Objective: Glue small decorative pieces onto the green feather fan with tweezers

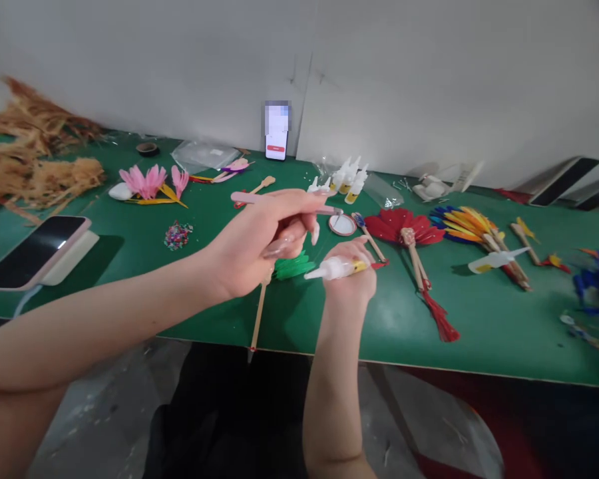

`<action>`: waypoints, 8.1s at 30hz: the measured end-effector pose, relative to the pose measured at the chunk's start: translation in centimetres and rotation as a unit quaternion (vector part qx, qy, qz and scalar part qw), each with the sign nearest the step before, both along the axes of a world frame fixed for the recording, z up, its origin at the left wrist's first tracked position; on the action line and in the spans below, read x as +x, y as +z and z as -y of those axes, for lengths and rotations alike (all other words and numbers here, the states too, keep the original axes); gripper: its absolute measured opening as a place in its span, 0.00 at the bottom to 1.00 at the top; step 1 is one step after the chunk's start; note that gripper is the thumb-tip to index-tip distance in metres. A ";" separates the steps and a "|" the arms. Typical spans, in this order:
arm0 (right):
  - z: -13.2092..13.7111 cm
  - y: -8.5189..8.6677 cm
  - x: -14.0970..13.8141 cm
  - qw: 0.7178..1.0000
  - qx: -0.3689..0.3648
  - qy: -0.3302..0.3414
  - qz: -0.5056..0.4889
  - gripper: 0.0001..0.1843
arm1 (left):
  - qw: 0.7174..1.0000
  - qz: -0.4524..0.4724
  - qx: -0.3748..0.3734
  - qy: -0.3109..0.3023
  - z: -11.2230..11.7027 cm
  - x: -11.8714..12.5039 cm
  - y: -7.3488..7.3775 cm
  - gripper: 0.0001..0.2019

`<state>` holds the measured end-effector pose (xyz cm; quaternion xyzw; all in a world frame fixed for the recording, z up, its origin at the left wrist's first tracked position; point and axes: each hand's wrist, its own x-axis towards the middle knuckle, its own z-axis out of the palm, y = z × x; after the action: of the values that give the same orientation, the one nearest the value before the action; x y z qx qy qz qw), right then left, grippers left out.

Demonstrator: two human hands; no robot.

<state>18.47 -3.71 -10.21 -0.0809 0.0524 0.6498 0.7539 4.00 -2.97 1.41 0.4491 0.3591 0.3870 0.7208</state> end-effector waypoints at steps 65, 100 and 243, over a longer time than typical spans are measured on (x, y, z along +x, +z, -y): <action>8.0 4.0 -5.5 0.982 -0.023 0.085 0.165 0.20 | 0.994 -0.079 0.051 -0.058 2.1 -3.4 0.6 0.16; 5.9 -7.6 4.9 0.711 -0.150 -0.114 0.677 0.23 | 0.908 -0.375 0.177 -0.053 -4.5 -3.4 -5.1 0.19; 2.1 -9.3 -5.1 0.242 -0.035 -0.072 0.967 0.24 | 0.721 -0.614 0.261 -0.184 -9.6 -2.6 -13.3 0.18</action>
<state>13.40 -5.84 -19.48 -0.6706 -0.6879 0.0229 0.2767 1.38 6.65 -11.86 0.8164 0.5177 -0.0358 0.2533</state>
